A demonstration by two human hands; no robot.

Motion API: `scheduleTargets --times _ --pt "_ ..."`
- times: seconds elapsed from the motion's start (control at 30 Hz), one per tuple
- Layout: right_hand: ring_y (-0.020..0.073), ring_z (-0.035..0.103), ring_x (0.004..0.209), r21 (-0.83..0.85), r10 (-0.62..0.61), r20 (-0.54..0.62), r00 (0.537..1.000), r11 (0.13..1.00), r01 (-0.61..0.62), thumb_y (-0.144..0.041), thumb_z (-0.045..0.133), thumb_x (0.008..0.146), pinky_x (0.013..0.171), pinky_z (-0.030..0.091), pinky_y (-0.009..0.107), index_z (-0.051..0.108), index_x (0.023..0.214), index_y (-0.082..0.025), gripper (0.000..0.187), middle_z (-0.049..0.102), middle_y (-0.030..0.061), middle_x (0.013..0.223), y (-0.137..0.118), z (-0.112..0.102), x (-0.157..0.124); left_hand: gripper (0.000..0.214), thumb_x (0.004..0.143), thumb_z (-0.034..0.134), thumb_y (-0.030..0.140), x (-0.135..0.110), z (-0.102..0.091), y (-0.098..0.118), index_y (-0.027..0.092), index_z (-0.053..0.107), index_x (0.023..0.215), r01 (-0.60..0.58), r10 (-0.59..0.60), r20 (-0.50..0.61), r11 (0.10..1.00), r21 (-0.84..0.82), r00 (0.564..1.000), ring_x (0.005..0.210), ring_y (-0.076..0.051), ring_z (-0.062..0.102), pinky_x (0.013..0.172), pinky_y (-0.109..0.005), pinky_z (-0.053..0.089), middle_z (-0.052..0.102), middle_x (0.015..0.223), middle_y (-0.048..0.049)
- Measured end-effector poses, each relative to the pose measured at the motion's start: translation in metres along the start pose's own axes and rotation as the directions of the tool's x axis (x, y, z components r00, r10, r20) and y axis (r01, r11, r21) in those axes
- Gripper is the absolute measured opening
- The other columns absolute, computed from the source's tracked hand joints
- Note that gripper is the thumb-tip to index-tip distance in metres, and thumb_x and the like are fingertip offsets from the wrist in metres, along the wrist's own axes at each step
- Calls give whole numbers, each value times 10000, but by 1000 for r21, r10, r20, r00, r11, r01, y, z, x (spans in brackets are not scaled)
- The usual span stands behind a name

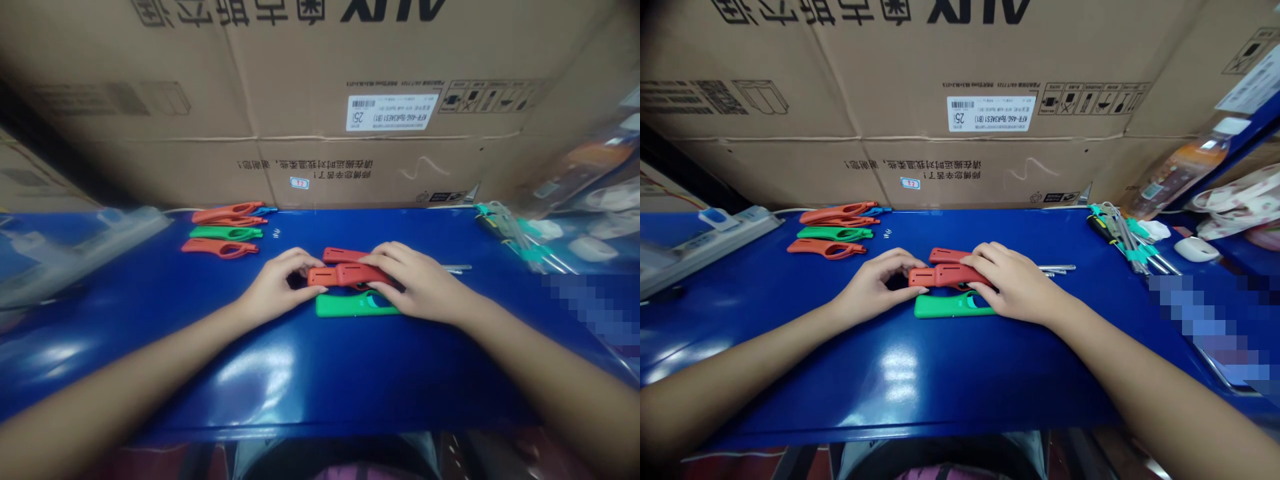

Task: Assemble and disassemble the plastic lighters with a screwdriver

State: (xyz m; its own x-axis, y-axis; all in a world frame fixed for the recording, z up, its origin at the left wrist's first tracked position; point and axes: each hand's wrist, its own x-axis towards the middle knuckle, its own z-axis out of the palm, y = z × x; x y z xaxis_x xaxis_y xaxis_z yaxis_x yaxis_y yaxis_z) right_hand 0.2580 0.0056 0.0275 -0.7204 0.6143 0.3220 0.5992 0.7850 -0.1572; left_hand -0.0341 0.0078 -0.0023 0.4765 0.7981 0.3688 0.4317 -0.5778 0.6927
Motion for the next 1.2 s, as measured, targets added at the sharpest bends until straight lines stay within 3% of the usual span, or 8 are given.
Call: scheduleTargets --times 0.17,0.3,0.43,0.57,0.7,0.93,1.07,1.2 --pt "251 668 936 -17 45 -19 999 999 -45 -267 401 1037 799 555 403 622 1255 -187 322 734 112 1067 4 3 -1 297 863 763 358 0 1 2 192 718 1105 -15 14 42 999 29 999 879 -169 643 811 -307 541 682 1023 -65" --pt "252 683 950 -51 82 -5 997 995 -82 -262 395 1030 789 560 392 638 1233 -188 325 739 117 1078 6 8 -2 308 889 731 369 -1 1 3 208 695 1149 -40 36 57 997 72 998 967 -187 651 889 -330 541 675 1086 -71" --pt "236 689 965 3 117 2 993 993 -117 -240 402 1024 797 560 366 628 1225 -204 305 726 100 1084 6 11 -2 311 899 715 403 -3 -3 12 214 680 1144 -164 155 58 965 203 986 1071 -220 613 972 -378 497 657 1131 -83" --pt "247 672 1008 -17 101 -46 994 995 -102 -280 450 1026 835 552 377 629 1176 -189 250 713 110 1111 6 10 0 381 869 715 521 -7 -4 25 206 695 1083 -330 257 258 895 299 931 974 -231 622 883 -382 485 697 1053 -75" --pt "254 641 1007 -23 38 -38 999 999 -39 -284 523 1004 843 540 390 634 1103 -194 174 699 108 1075 5 7 2 381 921 655 500 -11 0 30 171 696 1111 -381 266 371 881 281 890 907 -221 655 846 -365 509 713 985 -82" --pt "243 644 1001 7 -28 21 999 1000 28 -348 562 992 834 518 373 663 1096 -195 210 693 109 1099 6 -2 0 241 981 596 317 -9 -7 22 156 701 1126 -396 322 357 905 157 877 927 -209 688 857 -322 544 737 996 -100" --pt "230 635 940 -3 -6 -29 1000 1000 6 -318 525 1001 796 491 354 669 1062 -180 209 700 102 1015 10 -10 -1 196 998 582 277 -7 -10 18 171 716 1093 -330 288 293 938 108 912 814 -161 693 765 -261 535 744 906 -63" --pt "179 613 802 5 33 13 999 999 -33 -326 544 987 696 431 299 662 934 -189 189 678 49 873 12 -15 -3 178 990 602 259 -6 -8 13 159 727 1066 -316 289 183 939 137 940 724 -131 683 677 -217 512 745 852 -48"
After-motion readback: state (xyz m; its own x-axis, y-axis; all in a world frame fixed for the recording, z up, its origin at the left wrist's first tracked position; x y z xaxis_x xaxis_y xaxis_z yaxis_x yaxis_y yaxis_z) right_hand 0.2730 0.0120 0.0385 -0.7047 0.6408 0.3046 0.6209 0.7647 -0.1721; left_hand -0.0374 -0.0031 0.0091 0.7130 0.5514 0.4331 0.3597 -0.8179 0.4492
